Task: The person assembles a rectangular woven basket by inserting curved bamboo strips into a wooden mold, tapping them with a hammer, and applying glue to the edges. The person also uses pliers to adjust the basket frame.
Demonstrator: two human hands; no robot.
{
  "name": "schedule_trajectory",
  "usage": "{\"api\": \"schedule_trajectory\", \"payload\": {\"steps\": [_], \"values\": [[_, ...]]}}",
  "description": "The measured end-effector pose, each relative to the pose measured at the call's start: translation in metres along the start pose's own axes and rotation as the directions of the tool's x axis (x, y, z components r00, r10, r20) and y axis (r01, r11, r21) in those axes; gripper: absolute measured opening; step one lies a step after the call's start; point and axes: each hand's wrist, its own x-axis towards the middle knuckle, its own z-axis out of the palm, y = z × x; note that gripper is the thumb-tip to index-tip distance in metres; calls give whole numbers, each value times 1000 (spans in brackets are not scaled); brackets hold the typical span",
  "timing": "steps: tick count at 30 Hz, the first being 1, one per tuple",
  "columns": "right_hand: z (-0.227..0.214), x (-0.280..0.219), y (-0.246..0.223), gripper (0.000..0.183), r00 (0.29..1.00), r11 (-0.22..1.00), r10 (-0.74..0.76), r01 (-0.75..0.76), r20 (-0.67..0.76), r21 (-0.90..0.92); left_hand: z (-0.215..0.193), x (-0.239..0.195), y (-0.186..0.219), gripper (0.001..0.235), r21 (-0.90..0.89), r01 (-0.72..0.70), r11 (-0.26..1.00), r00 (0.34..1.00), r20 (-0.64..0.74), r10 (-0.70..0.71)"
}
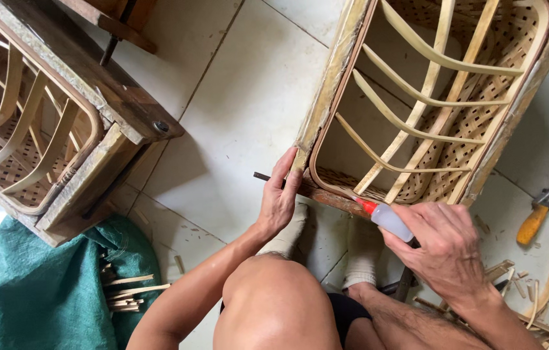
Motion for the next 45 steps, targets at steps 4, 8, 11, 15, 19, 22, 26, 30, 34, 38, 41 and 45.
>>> {"api": "schedule_trajectory", "payload": {"steps": [4,8,11,15,19,22,26,30,34,38,41,45], "values": [[7,8,-3,39,999,999,-40,40,0,17,0,0,3,49,-24,28,999,1000,-7,-28],[15,13,-3,36,998,998,-62,63,-12,15,0,-1,5,50,-32,38,999,999,0,-38],[19,11,0,37,998,998,-54,55,25,-26,0,1,6,50,-19,33,999,999,1,-33],[17,10,11,38,992,987,-124,124,11,-98,1,1,8,50,-37,34,999,999,-2,-34],[13,35,31,37,969,951,-244,230,-47,-209,1,1,10,49,-26,22,999,1000,-8,-22],[12,76,45,33,932,914,-355,330,-71,-237,1,1,15,49,-86,75,993,997,-15,-77],[11,125,49,29,845,832,-525,485,-102,-268,2,1,20,48,-71,59,996,998,-26,-61],[4,146,42,28,823,806,-565,536,-58,-251,3,0,24,47,-26,2,1000,999,-46,-3],[3,156,33,29,799,783,-599,568,-57,-254,3,1,27,47,-11,-3,1000,999,-47,2],[5,160,31,31,783,759,-621,590,-33,-275,4,1,28,46,-37,21,999,998,-51,-23],[4,160,31,31,771,729,-637,598,-8,-332,4,2,27,46,-41,25,999,998,-54,-27],[6,164,32,31,754,710,-657,616,-5,-342,4,1,26,46,-46,32,998,998,-55,-34]]}}
